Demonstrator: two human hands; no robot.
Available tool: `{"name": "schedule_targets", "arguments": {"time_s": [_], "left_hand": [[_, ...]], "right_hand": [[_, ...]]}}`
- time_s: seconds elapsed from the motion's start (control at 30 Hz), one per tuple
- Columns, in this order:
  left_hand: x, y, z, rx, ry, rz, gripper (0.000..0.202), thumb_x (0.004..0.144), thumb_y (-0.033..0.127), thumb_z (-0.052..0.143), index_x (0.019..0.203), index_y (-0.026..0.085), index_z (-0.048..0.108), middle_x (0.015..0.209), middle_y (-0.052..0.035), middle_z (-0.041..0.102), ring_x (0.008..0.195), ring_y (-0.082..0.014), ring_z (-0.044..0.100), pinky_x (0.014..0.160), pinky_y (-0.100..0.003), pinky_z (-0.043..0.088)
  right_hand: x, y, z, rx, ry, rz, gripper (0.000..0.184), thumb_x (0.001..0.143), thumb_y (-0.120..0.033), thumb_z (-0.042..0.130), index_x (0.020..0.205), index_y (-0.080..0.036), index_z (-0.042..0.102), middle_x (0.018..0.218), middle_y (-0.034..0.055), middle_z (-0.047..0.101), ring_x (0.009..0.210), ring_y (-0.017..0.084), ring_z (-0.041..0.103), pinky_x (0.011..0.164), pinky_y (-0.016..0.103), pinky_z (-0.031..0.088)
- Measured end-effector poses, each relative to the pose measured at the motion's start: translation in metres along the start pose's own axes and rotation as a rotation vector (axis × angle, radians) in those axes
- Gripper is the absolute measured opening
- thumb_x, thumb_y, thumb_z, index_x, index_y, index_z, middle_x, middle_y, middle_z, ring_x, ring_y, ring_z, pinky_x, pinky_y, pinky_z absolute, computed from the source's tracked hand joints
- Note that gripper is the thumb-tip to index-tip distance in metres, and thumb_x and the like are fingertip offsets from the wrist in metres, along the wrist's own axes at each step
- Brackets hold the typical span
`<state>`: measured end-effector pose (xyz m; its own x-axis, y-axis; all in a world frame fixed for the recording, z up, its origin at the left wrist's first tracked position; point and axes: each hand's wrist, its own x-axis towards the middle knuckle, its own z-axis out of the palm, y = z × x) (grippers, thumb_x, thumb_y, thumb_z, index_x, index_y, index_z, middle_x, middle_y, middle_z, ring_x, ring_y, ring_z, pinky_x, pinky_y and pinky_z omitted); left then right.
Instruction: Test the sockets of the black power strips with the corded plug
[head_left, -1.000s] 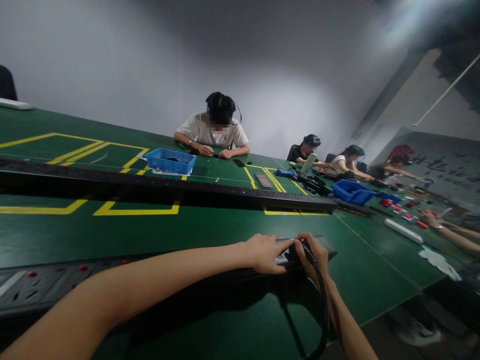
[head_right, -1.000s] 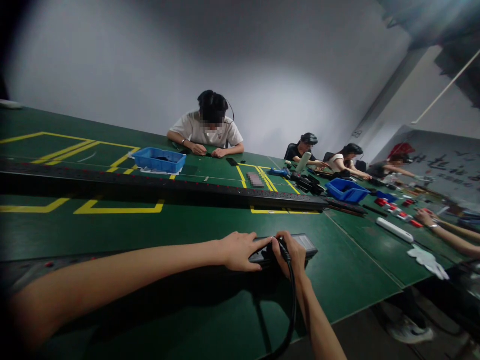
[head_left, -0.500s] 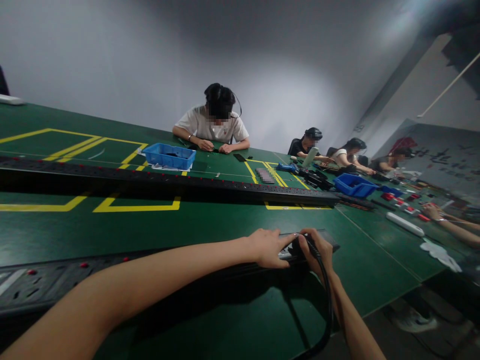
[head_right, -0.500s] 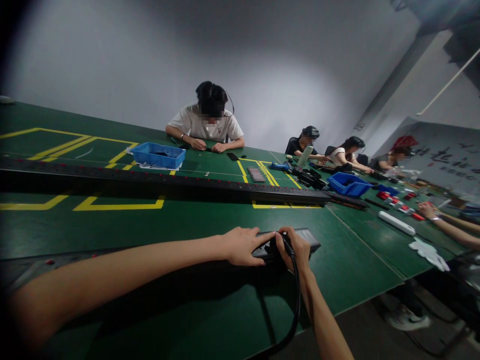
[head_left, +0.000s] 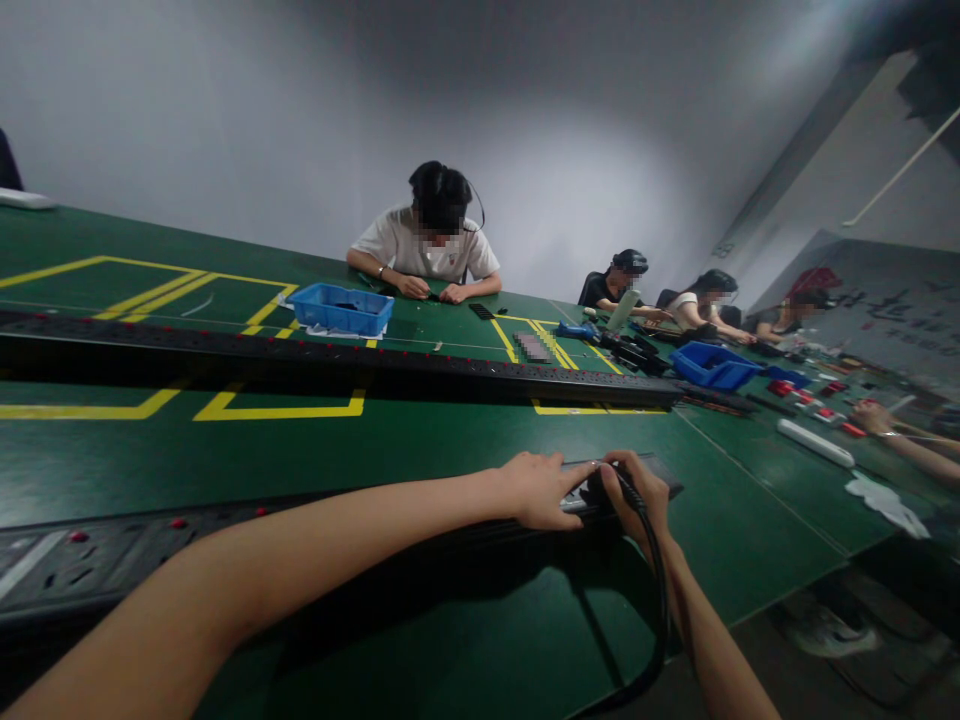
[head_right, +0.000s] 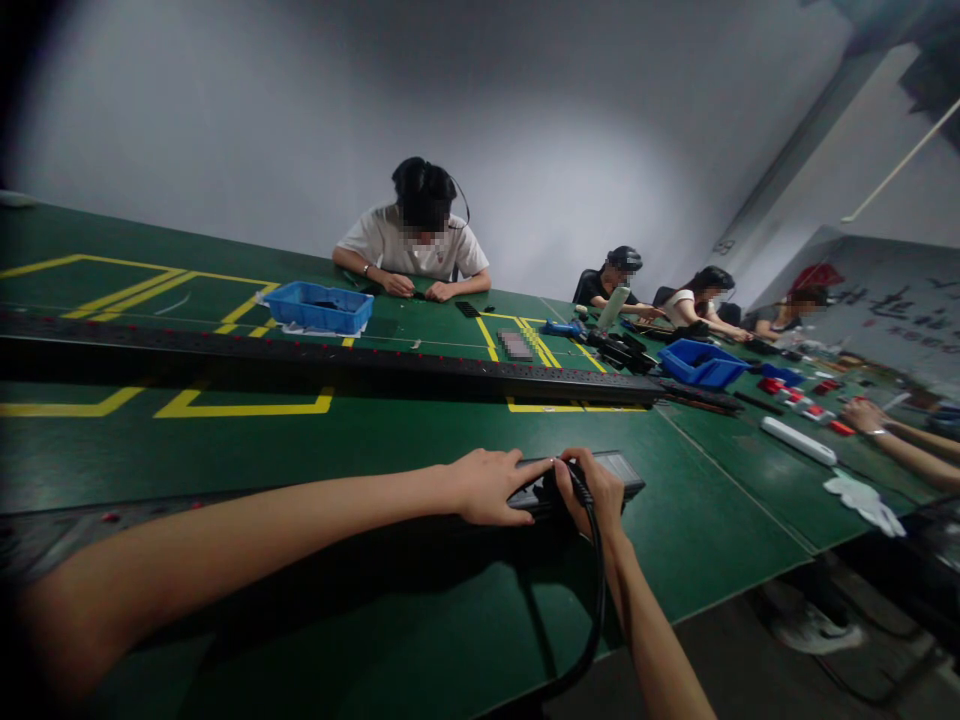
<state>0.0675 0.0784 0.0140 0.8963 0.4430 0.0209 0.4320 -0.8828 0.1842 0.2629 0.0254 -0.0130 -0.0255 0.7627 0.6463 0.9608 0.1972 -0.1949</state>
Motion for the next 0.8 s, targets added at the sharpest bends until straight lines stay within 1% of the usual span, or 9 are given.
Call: {"name": "schedule_targets", "arguments": {"time_s": [0.23, 0.47, 0.8], "left_hand": [[0.0, -0.0005, 0.0004, 0.01, 0.001, -0.003, 0.08, 0.075, 0.066, 0.035, 0.138, 0.031, 0.002, 0.115, -0.0129, 0.049, 0.095, -0.0303, 0.056, 0.072, -0.038, 0.044], [0.0024, -0.0017, 0.0035, 0.005, 0.001, 0.029, 0.077, 0.076, 0.07, 0.019, 0.138, 0.029, 0.001, 0.115, -0.0166, 0.048, 0.095, -0.033, 0.055, 0.071, -0.041, 0.044], [0.0016, -0.0012, 0.0016, -0.004, -0.028, 0.026, 0.077, 0.077, 0.071, 0.016, 0.138, 0.029, -0.002, 0.118, -0.0162, 0.045, 0.098, -0.0323, 0.054, 0.074, -0.041, 0.043]], "right_hand": [[0.0008, -0.0012, -0.0015, -0.005, -0.005, 0.001, 0.025, 0.082, -0.041, 0.042, 0.083, -0.02, 0.054, 0.064, 0.0005, 0.06, 0.054, 0.012, 0.055, 0.055, 0.022, 0.038], [-0.0001, -0.001, -0.0012, 0.002, -0.01, 0.006, 0.024, 0.083, -0.042, 0.043, 0.083, -0.02, 0.054, 0.065, 0.0008, 0.061, 0.054, 0.012, 0.055, 0.055, 0.022, 0.039], [-0.0001, -0.0012, -0.0011, -0.004, -0.008, 0.004, 0.023, 0.082, -0.04, 0.043, 0.083, -0.019, 0.055, 0.063, 0.0006, 0.06, 0.052, 0.011, 0.054, 0.054, 0.021, 0.038]]}}
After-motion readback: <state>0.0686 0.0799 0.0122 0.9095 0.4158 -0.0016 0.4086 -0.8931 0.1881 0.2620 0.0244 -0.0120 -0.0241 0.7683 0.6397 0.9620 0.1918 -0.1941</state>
